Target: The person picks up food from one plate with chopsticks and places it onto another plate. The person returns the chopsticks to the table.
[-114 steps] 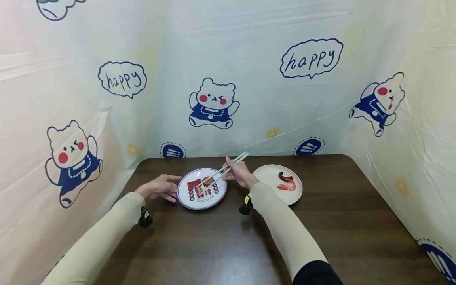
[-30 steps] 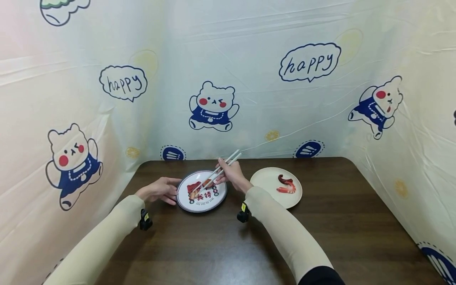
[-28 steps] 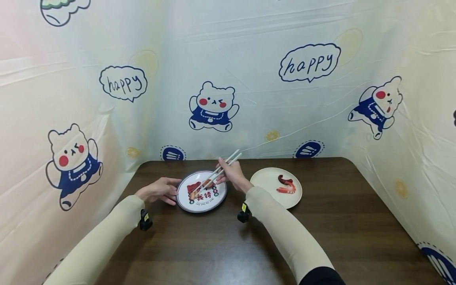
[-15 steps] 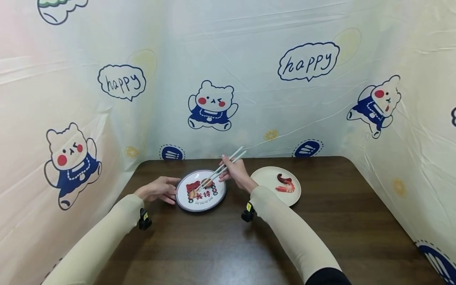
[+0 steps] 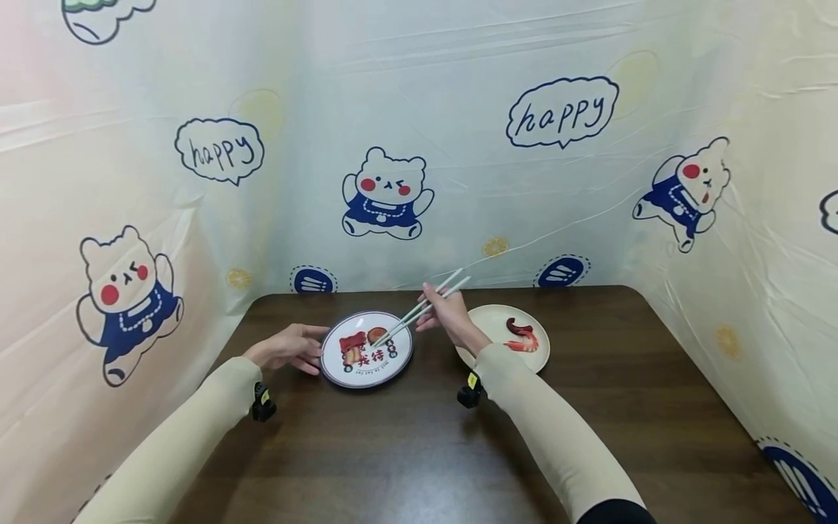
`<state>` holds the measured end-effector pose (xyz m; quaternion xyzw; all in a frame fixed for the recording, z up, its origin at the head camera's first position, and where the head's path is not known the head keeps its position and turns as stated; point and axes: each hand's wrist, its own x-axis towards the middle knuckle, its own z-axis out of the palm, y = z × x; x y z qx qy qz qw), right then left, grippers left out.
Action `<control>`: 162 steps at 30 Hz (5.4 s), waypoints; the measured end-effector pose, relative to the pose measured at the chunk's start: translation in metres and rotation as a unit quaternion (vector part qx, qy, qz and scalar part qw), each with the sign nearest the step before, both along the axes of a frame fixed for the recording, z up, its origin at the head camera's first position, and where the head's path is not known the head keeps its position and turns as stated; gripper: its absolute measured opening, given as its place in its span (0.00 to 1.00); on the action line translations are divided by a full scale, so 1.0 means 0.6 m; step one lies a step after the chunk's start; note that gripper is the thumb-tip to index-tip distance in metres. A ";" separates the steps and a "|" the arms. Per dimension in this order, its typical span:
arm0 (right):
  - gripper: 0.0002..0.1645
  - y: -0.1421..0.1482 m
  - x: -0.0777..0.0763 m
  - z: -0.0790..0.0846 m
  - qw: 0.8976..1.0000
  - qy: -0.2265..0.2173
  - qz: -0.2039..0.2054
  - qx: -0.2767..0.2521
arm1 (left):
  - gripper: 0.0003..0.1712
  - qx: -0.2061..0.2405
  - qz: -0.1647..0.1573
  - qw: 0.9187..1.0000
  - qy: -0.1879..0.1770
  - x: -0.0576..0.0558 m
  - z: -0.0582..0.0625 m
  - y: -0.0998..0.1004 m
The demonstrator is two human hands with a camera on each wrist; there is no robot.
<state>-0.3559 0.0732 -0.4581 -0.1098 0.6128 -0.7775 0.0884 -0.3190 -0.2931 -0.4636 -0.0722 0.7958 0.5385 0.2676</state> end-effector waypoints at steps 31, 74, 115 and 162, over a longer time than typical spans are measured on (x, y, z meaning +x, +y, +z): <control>0.30 0.133 -0.002 0.012 0.998 -0.008 -0.057 -0.020 | 0.39 -0.005 0.005 1.000 0.002 0.001 -0.004 0.000; 0.22 0.239 0.021 0.009 0.997 -0.011 -0.051 -0.058 | 0.40 0.006 0.007 1.000 0.006 0.002 -0.006 -0.003; 0.21 0.316 0.040 0.010 0.995 -0.010 -0.061 -0.074 | 0.40 0.000 0.013 1.000 0.005 0.003 -0.003 -0.001; 0.20 0.423 0.076 -0.014 0.996 -0.004 -0.066 -0.067 | 0.40 -0.013 0.009 1.000 0.005 0.005 -0.004 0.003</control>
